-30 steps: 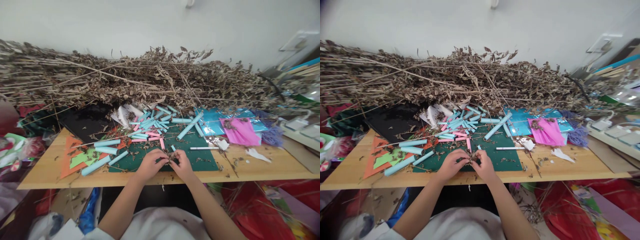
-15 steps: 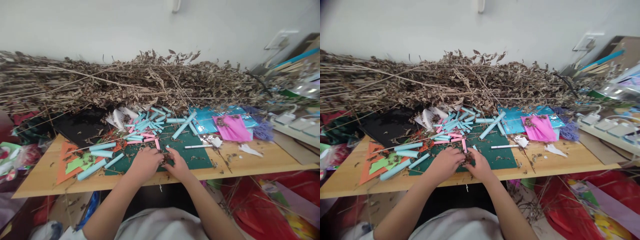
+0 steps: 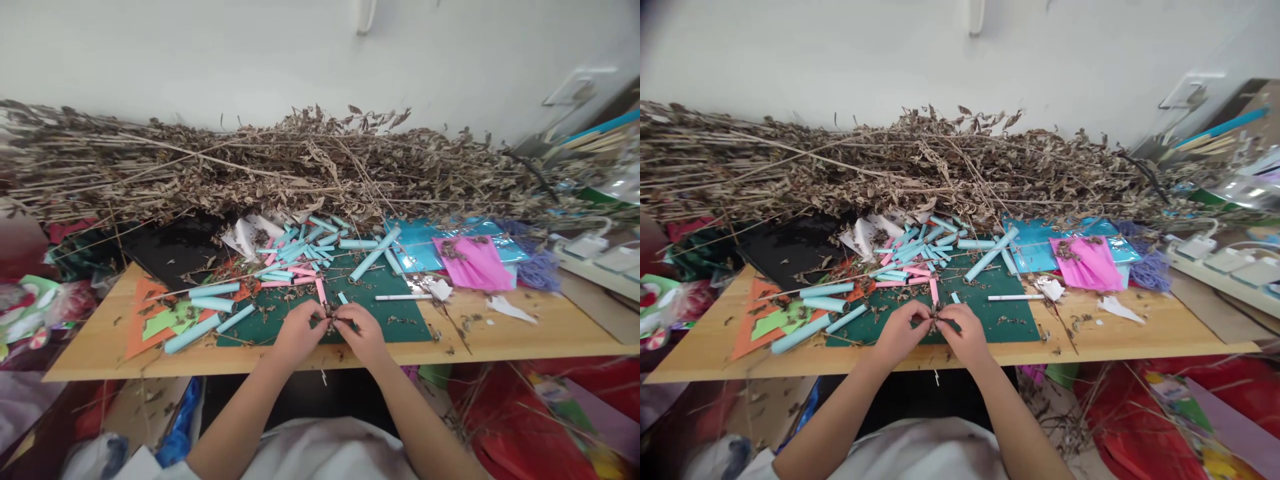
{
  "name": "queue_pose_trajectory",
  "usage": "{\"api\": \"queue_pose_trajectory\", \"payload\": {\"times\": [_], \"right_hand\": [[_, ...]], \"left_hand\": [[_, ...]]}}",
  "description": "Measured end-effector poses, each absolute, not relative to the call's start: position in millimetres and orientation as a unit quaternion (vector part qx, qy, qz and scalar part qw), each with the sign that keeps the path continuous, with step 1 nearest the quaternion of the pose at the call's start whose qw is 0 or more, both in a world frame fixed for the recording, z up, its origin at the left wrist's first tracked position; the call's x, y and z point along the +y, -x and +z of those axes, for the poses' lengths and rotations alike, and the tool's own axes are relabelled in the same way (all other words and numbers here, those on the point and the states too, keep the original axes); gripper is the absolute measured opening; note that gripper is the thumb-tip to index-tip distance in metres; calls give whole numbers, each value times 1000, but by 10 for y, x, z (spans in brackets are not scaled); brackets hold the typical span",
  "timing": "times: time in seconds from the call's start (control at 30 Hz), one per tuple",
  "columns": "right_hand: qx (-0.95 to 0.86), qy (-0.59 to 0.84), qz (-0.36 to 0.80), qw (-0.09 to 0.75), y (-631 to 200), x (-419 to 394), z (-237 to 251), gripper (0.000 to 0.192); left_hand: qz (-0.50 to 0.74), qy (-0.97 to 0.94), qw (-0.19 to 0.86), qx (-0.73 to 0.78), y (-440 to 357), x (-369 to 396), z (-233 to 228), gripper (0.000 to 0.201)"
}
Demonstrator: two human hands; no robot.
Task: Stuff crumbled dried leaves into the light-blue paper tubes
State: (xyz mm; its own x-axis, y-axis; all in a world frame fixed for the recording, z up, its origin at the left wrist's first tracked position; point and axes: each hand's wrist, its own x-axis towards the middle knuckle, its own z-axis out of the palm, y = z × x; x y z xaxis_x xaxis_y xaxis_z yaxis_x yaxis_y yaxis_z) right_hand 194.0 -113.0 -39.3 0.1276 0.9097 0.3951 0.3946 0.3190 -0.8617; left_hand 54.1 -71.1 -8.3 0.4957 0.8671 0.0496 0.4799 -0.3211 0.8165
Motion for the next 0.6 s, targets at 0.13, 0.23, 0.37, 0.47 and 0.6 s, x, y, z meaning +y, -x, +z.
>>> {"api": "queue_pose_trajectory", "payload": {"times": [0.13,0.23,0.37,0.47,0.6], "right_hand": [[-590,529,305,528,-1956,-1055,-371,4],[-574,530,350,516,-1954,-1006,-333,5],[-564,536,382,499,-1939,-973,-263,6],[-568,543,377,491,-1941,-971,-235,11],[-586,548,323,501,-1957,-979,-235,12]], "left_hand": [[302,-645,543,444,-571,-678,-235,17],[308,-551,653,418,-605,-679,-322,24],[309,-489,691,434,-611,-701,-356,39],[273,-511,690,434,-591,-683,-307,39],[230,-523,707,417,-598,-608,-216,33]]}}
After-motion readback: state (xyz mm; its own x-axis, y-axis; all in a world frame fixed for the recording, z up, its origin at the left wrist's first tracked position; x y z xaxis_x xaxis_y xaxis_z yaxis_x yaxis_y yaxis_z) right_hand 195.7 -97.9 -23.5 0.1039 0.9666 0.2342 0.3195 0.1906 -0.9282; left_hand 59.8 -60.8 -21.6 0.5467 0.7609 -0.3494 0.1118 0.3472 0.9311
